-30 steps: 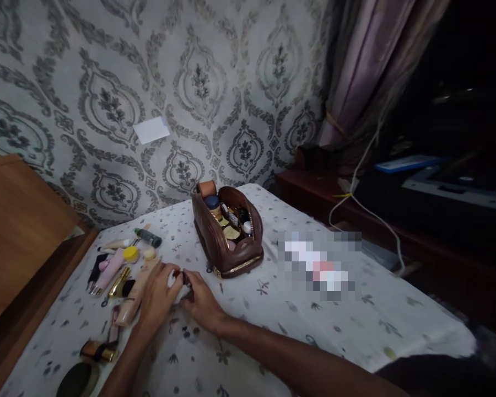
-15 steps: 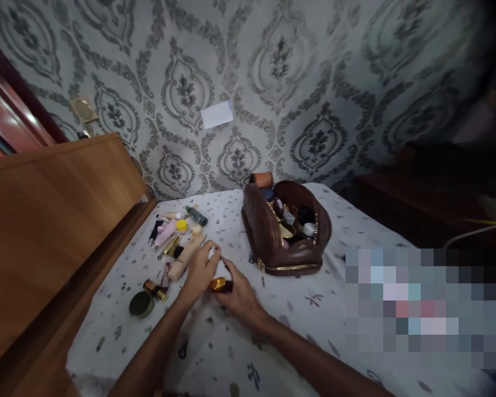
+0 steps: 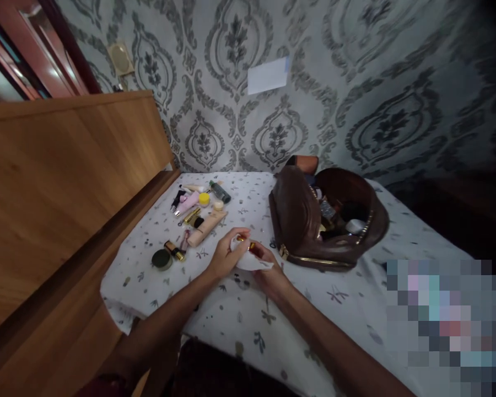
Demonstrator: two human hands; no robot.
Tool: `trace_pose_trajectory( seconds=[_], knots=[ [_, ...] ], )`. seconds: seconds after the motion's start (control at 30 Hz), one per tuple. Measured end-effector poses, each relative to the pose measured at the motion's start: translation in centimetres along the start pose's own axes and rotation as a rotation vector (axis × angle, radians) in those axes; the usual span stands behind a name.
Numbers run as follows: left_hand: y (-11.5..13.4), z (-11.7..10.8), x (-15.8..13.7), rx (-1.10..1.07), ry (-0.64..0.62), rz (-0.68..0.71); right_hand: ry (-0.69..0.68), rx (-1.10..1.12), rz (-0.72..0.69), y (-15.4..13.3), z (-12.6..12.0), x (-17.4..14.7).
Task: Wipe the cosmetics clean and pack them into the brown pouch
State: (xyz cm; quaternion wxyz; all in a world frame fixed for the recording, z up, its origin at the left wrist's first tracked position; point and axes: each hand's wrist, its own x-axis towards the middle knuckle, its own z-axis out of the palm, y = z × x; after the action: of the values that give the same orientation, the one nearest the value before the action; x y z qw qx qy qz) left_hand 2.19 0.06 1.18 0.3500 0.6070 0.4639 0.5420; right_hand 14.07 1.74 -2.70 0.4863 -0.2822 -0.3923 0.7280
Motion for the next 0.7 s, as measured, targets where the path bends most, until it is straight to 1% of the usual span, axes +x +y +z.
trace_pose_trajectory(
  seconds=[0.03, 0.17, 0.27, 0.33, 0.47, 0.57, 0.63, 0.7],
  knots=[
    [0.0, -0.1, 0.0, -0.039, 0.012, -0.024, -0.019, -0.013, 0.004, -0.1, 0.1, -0.1],
    [-0.6, -0.6, 0.6, -0.287, 0.079, -0.219, -0.101, -0.083, 0.019, -0.5, 0.4, -0.6],
    [-1.1, -1.0, 1.0, -0.421, 0.121, -0.279, -0.174, -0.107, 0.059, -0.7, 0.4, -1.0],
    [-1.4, -1.0, 1.1, -0.495, 0.124, -0.314, -0.184, -0.126, 0.064, -0.7, 0.4, -1.0],
    [-1.6, -0.8, 0.8, -0.606, 0.105, -0.369, -0.112, -0.120, 0.017, -0.4, 0.3, -0.7],
    [-1.7, -0.3, 0.6, -0.660, 0.084, -0.391, -0.048, -0.122, -0.071, -0.4, 0.2, -0.2],
    [-1.7, 0.0, 0.4, -0.713, 0.076, -0.411, -0.007, -0.209, -0.156, -0.6, 0.2, -0.1],
    [-1.6, 0.3, 0.3, -0.768, 0.074, -0.438, 0.035, -0.381, -0.262, -0.9, 0.1, -0.2]
  ],
)
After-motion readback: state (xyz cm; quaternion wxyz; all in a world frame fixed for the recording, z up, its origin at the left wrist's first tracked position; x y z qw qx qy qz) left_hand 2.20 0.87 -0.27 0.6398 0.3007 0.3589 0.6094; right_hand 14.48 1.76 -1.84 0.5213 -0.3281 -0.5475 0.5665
